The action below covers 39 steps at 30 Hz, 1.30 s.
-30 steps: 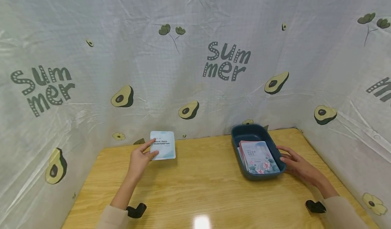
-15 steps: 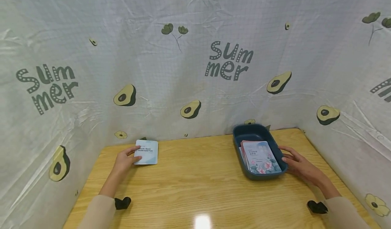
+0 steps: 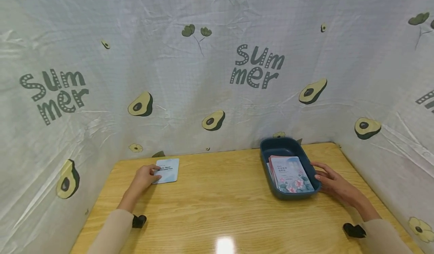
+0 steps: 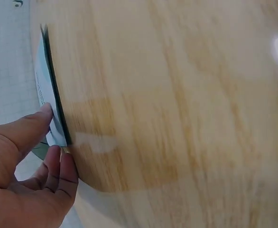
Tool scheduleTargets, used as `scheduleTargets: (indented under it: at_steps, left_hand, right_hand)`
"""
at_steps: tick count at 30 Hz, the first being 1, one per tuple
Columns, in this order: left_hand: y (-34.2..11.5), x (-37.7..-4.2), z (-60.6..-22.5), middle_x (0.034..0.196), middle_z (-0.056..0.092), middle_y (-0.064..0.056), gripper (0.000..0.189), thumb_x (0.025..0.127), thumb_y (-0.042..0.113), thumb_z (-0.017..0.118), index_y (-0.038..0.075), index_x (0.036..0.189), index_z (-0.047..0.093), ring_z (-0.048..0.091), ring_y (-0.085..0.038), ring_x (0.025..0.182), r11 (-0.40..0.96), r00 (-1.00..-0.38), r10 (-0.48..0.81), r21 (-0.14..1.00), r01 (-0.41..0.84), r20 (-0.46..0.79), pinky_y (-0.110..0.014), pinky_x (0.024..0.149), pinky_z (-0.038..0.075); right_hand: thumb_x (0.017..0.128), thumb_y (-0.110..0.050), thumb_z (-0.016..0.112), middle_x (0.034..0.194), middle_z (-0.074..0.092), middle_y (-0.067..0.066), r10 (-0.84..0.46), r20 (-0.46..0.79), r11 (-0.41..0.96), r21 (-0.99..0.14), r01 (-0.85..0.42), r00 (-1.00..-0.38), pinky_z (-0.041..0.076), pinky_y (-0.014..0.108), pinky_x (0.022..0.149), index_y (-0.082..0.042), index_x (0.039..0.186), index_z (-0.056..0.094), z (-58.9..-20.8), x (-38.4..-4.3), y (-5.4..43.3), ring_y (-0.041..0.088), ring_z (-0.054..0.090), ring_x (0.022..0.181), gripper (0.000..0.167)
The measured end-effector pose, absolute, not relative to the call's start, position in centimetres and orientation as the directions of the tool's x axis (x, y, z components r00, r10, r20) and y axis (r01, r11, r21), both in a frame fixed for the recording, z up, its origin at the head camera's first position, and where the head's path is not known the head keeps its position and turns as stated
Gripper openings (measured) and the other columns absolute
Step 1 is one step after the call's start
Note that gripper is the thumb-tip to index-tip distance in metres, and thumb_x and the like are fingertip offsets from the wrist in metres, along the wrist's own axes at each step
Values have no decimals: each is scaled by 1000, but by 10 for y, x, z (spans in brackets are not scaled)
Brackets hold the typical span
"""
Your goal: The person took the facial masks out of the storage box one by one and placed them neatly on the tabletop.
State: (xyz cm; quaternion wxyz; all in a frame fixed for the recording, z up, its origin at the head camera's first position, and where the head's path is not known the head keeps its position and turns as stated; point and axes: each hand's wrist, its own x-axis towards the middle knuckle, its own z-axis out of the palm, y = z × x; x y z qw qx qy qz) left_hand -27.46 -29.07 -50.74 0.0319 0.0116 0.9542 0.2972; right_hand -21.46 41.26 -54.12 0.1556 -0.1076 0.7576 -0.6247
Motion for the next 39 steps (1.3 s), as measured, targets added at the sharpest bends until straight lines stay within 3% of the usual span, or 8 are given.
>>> scheduleTargets:
  at_steps: [4, 10, 15, 21, 28, 35, 39]
  left_hand:
    - [-289, -275, -506, 81, 52, -10, 34, 91, 5, 74, -10, 121, 67, 46, -24, 77, 825, -996, 34, 565, -19, -83, -33, 66, 36]
    - [-286, -275, -505, 98, 64, -21, 35, 91, 5, 74, -10, 122, 67, 53, -29, 87, 841, -997, 20, 541, -26, -79, -40, 76, 47]
    - [-279, -271, -503, 107, 64, -29, 32, 91, 3, 73, -13, 118, 66, 58, -35, 95, 865, -998, 0, 500, -32, -63, -49, 84, 50]
    - [-249, -259, -499, 111, 62, -30, 26, 91, 2, 72, -13, 113, 68, 61, -45, 102, 909, -990, 57, 402, 105, 128, -55, 87, 52]
    - [-195, -251, -478, 124, 64, -22, 28, 96, 10, 71, -3, 121, 69, 64, -42, 108, 886, -953, 181, 381, 265, 242, -49, 86, 57]
    - [-150, -243, -456, 129, 64, -16, 30, 98, 16, 70, 3, 125, 69, 61, -37, 120, 836, -935, 246, 432, 338, 256, -50, 93, 54]
    - [-129, -239, -446, 129, 64, -14, 30, 98, 18, 70, 4, 125, 69, 60, -35, 122, 799, -918, 300, 458, 390, 258, -49, 95, 53]
  right_hand:
    - [111, -20, 45, 157, 25, 29, -352, -115, 208, -977, 42, -929, 54, 29, 93, -13, 161, 17, -540, -213, 411, -4, 56, 119, 58]
    - [111, -20, 45, 156, 30, 24, -334, -120, 212, -976, 50, -935, 54, 29, 93, -14, 161, 18, -538, -213, 410, -3, 57, 119, 58]
    - [111, -22, 45, 159, 21, 32, -337, -134, 226, -972, 58, -932, 54, 29, 93, -14, 161, 17, -540, -213, 409, -6, 55, 118, 58]
    - [111, -22, 44, 159, 17, 34, -348, -133, 215, -975, 59, -928, 55, 30, 93, -14, 162, 16, -542, -213, 411, -1, 58, 118, 59]
    - [111, -21, 45, 159, 17, 36, -352, -132, 207, -976, 61, -927, 54, 31, 93, -14, 161, 16, -542, -214, 409, -3, 57, 118, 59]
    - [111, -20, 44, 153, 34, 18, -363, -116, 202, -978, 43, -924, 53, 28, 93, -14, 162, 15, -542, -214, 412, -2, 57, 120, 58]
    - [111, -20, 43, 152, 36, 12, -372, -112, 201, -979, 37, -922, 53, 27, 93, -13, 162, 15, -541, -214, 412, -4, 56, 120, 58]
